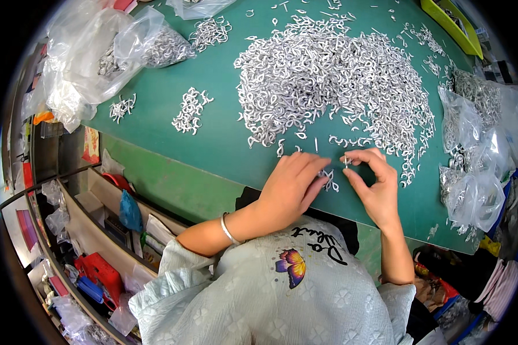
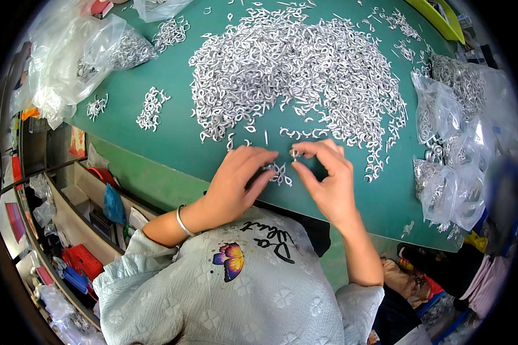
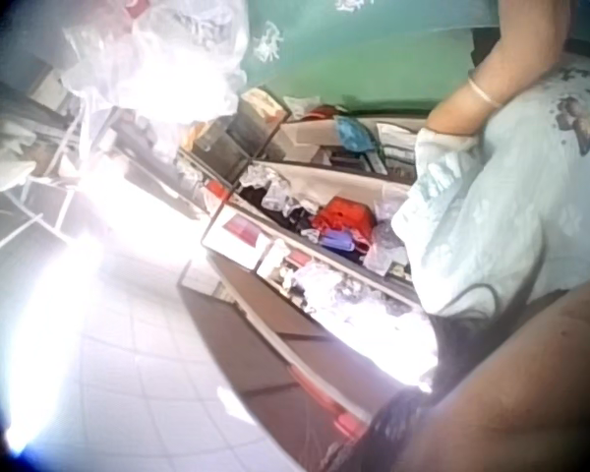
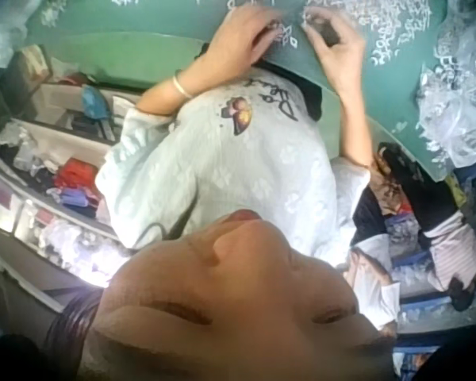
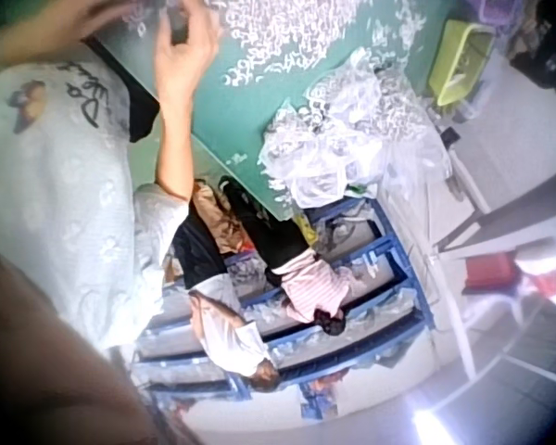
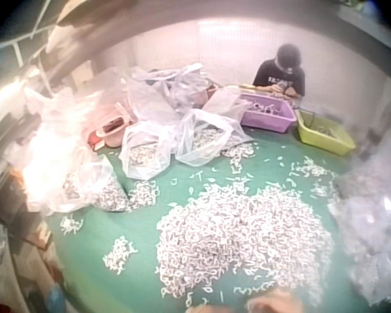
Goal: The person sorts small white parts on a green work surface by hand, gathering them into small piles and then placing them into plastic bags.
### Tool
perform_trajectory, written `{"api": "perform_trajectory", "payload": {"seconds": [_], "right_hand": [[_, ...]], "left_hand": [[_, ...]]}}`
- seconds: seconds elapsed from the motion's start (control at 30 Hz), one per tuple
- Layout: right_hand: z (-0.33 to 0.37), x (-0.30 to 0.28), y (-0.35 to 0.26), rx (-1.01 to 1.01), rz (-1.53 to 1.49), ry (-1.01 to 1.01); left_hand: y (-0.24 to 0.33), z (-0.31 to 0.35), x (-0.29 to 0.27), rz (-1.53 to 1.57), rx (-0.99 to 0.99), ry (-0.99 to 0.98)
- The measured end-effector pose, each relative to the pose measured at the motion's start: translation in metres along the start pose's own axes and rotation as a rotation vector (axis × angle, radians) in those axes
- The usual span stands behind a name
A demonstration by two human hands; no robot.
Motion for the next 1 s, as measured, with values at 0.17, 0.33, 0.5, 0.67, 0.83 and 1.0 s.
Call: {"api": "perform_trajectory", "payload": {"seconds": [0.17,0.33,0.5,0.67,0.83,1.0], "right_hand": [[0.005,0.002,-0.016,-0.055,-0.124,0.050],[0.008,-0.004,-0.021,-0.098,-0.121,0.078],[0.012,-0.005,-0.012,-0.049,-0.188,0.062],[0.013,-0.007,-0.022,-0.089,-0.076,0.007],[0.013,-0.006,-0.029,-0.134,0.016,0.016],[0.012,-0.007,-0.031,-0.234,0.052,0.082]], "left_hand": [[-0.005,-0.017,0.007,0.485,-0.326,-0.043],[-0.015,-0.016,0.016,1.004,-0.575,-0.040],[-0.010,-0.014,0.016,0.854,-0.540,-0.070],[0.004,-0.016,0.005,0.428,-0.309,-0.103],[0.012,-0.017,0.000,0.259,-0.198,-0.100],[0.010,-0.017,-0.001,0.285,-0.233,-0.119]]}}
Point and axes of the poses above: each hand's wrist, its own z-axis away from the middle knuckle, its own x-axis out of the palm, y = z × x, the point moved 5 cm from there along -z, towards the middle knuckle, and after that the axes turned 11 degrees about z, right-handed, at the moved point
